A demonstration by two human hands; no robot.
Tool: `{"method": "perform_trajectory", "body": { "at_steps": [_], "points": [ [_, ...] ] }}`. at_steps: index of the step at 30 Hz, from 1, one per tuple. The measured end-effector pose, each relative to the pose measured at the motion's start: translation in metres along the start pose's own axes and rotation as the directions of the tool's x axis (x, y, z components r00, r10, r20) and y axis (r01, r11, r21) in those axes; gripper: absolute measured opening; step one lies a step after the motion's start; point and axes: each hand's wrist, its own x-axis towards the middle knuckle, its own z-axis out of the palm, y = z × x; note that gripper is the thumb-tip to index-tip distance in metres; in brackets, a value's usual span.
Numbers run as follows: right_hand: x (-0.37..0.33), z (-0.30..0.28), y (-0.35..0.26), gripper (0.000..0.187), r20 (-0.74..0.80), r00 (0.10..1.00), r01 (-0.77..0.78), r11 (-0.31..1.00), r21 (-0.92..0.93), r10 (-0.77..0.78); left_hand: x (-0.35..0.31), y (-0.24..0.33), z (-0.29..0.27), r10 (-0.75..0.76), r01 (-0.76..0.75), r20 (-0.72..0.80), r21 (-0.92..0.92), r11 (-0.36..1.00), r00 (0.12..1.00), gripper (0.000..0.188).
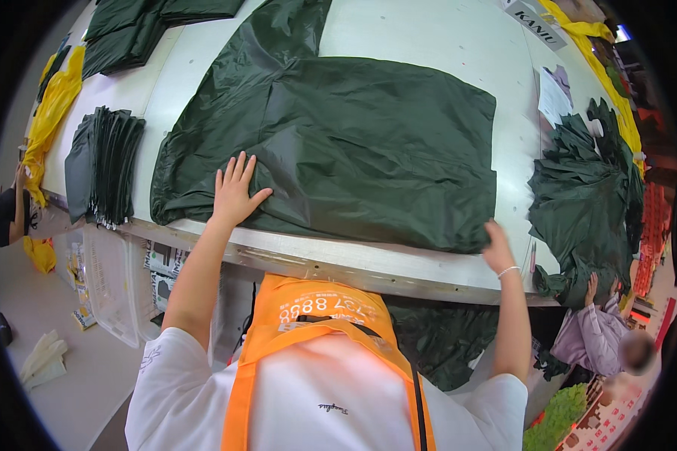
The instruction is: The person folds a dark green jacket on a white table, aligning the sleeves and body, then folds it into a compact rectangle. The person also handles a small white tag or fastener on the jacket. The folded jacket is placed on a stack of similar items.
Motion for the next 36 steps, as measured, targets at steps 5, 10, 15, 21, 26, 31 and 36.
{"method": "perform_trajectory", "body": {
  "at_steps": [5,10,15,21,26,31,36],
  "points": [
    [0.011,-0.004,-0.015,0.03,0.342,0.875,-0.38,0.046,0.924,0.343,0.012,0.021,-0.04,0.176,-0.186,-0.093,-0.115,0.976,0.98,0.073],
    [0.043,0.014,-0.027,0.026,-0.098,0.925,-0.298,0.86,0.414,0.368,0.042,0.064,-0.026,0.366,-0.371,-0.08,-0.069,0.926,0.927,0.071],
    [0.043,0.017,-0.021,0.02,-0.489,0.73,-0.336,0.874,0.352,0.478,0.043,0.045,0.011,0.3,-0.303,-0.051,-0.085,0.949,0.953,0.075],
    [0.059,0.008,-0.128,0.048,-0.292,0.891,0.258,0.918,-0.301,-0.347,0.024,0.031,-0.017,0.304,-0.303,0.01,-0.054,0.952,0.953,0.081],
    [0.097,0.05,-0.116,0.04,-0.078,0.991,0.08,0.955,-0.285,-0.107,0.062,0.008,-0.021,0.27,-0.284,-0.101,-0.165,0.945,0.958,0.069],
    [0.218,-0.002,-0.13,0.031,-0.242,0.923,0.198,0.909,-0.366,-0.299,0.188,-0.106,-0.015,-0.231,0.206,-0.526,-0.106,0.973,0.819,0.057],
    [0.36,-0.007,-0.156,0.049,-0.114,0.959,0.164,0.837,-0.523,-0.259,0.306,-0.228,-0.018,-0.586,0.582,0.055,-0.224,0.782,0.808,0.052]
  ]
}}
